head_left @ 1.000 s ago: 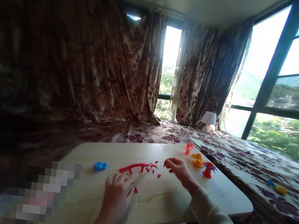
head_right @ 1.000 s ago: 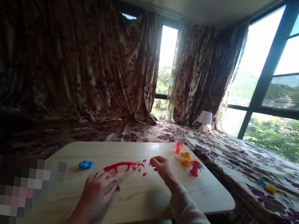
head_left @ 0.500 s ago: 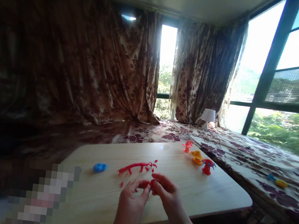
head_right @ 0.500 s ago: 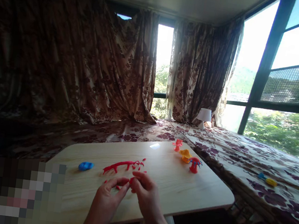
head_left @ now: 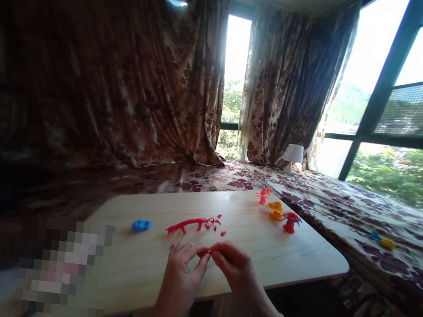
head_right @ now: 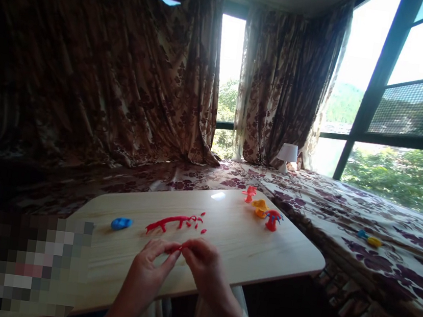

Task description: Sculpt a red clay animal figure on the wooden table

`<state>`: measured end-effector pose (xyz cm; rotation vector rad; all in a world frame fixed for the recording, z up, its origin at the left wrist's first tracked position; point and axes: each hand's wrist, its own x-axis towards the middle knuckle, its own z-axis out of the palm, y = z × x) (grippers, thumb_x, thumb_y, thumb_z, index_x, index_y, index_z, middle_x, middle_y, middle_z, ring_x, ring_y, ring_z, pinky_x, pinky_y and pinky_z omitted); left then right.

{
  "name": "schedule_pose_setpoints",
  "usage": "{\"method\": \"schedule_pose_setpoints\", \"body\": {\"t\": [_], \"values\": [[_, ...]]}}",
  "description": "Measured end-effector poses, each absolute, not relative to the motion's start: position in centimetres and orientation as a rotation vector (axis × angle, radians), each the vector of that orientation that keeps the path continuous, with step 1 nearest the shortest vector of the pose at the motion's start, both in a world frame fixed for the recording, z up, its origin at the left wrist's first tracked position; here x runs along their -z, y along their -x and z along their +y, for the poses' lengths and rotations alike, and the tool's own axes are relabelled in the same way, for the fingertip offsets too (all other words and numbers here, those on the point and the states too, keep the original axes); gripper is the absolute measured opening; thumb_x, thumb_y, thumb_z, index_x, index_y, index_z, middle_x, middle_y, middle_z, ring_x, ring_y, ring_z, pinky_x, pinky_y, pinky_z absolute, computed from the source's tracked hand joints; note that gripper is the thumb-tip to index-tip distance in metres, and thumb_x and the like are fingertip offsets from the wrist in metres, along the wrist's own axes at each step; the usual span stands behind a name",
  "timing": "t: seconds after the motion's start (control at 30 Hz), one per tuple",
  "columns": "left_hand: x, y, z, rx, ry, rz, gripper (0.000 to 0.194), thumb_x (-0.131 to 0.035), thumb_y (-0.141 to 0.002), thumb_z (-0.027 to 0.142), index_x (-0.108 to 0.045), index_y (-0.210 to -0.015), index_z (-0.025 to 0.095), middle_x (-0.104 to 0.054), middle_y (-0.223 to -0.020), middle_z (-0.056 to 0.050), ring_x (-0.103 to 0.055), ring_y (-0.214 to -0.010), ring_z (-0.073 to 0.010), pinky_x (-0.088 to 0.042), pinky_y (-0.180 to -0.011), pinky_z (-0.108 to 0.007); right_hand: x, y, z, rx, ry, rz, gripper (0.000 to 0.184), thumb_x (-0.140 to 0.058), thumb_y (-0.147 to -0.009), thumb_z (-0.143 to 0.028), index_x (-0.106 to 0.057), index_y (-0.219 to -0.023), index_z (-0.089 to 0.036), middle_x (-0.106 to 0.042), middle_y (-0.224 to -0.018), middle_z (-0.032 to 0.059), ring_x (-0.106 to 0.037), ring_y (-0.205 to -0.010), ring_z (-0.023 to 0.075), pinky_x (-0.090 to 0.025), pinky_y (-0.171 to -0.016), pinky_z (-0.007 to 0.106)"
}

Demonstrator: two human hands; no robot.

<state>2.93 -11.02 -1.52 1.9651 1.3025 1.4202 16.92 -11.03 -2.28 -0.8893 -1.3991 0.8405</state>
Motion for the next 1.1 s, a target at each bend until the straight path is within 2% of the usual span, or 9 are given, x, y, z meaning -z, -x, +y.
{"method": "schedule_pose_setpoints", "body": {"t": [0.07,0.27,0.43,0.57,0.67,0.83,1.1], "values": [[1.5,-2.9,-11.0,-1.413,-2.011,1.303,0.012,-0.057,-0.076,0.026,-0.069,-0.074,0.023,-0.068,-0.076,-0.002,-0.060,-0.082,-0.0226,-0.042,-0.090,-0.046,2.3,-17.0,-11.1,-0.828,0.899,-1.421,0.011,-0.064,-0.075,-0.024,-0.068,-0.070,-0.015,-0.060,-0.064,0.0012,-0.054,-0.061,0.0132,-0.045,-0.058,0.024],[1.6,-2.8,-10.7,-1.407,-2.128,1.270,0.013,-0.059,-0.077,0.026,-0.071,-0.082,0.025,-0.067,-0.075,-0.002,-0.058,-0.080,-0.0216,-0.043,-0.085,-0.044,1.9,-17.1,-11.2,-0.778,0.890,-1.469,0.013,-0.063,-0.075,-0.023,-0.072,-0.079,-0.015,-0.065,-0.076,0.0052,-0.059,-0.070,0.0171,-0.046,-0.065,0.028],[1.5,-2.7,-10.8,-1.432,-2.146,1.269,0.013,-0.057,-0.078,0.025,-0.069,-0.075,0.023,-0.066,-0.072,-0.001,-0.058,-0.077,-0.0202,-0.044,-0.082,-0.040,1.8,-17.0,-11.3,-0.818,0.910,-1.424,0.012,-0.067,-0.072,-0.027,-0.073,-0.070,-0.017,-0.064,-0.071,0.0036,-0.056,-0.068,0.0158,-0.044,-0.066,0.028],[1.4,-2.5,-10.9,-1.462,-2.108,1.293,0.016,-0.055,-0.079,0.028,-0.067,-0.072,0.022,-0.067,-0.073,-0.002,-0.058,-0.079,-0.0198,-0.045,-0.080,-0.037,2.3,-17.3,-10.7,-0.971,0.933,-1.273,0.028,-0.069,-0.070,-0.043,-0.070,-0.068,-0.015,-0.061,-0.059,0.0015,-0.053,-0.055,0.0127,-0.045,-0.055,0.026],[1.6,-2.0,-10.8,-1.483,-2.060,1.337,0.017,-0.054,-0.078,0.029,-0.068,-0.073,0.022,-0.067,-0.072,-0.002,-0.059,-0.079,-0.0207,-0.045,-0.080,-0.038,2.6,-18.0,-10.3,-1.089,0.932,-1.162,0.037,-0.073,-0.062,-0.051,-0.070,-0.070,-0.014,-0.065,-0.061,0.0040,-0.056,-0.054,0.0134,-0.048,-0.054,0.028],[1.9,-1.4,-10.1,-1.489,-1.979,1.394,0.018,-0.055,-0.075,0.030,-0.070,-0.074,0.021,-0.068,-0.073,-0.004,-0.060,-0.078,-0.0233,-0.046,-0.081,-0.042,2.4,-18.8,-10.3,-1.178,0.911,-1.029,0.039,-0.076,-0.061,-0.048,-0.073,-0.081,-0.014,-0.067,-0.066,0.0043,-0.056,-0.055,0.0109,-0.049,-0.057,0.026],[1.7,-2.5,-10.3,-1.404,-1.901,1.309,0.022,-0.057,-0.075,0.033,-0.073,-0.083,0.021,-0.073,-0.082,-0.005,-0.064,-0.084,-0.0230,-0.048,-0.084,-0.040,1.4,-17.4,-10.6,-1.158,0.908,-1.085,0.036,-0.078,-0.059,-0.045,-0.075,-0.076,-0.014,-0.065,-0.061,0.0023,-0.055,-0.054,0.0116,-0.049,-0.057,0.027]]}}
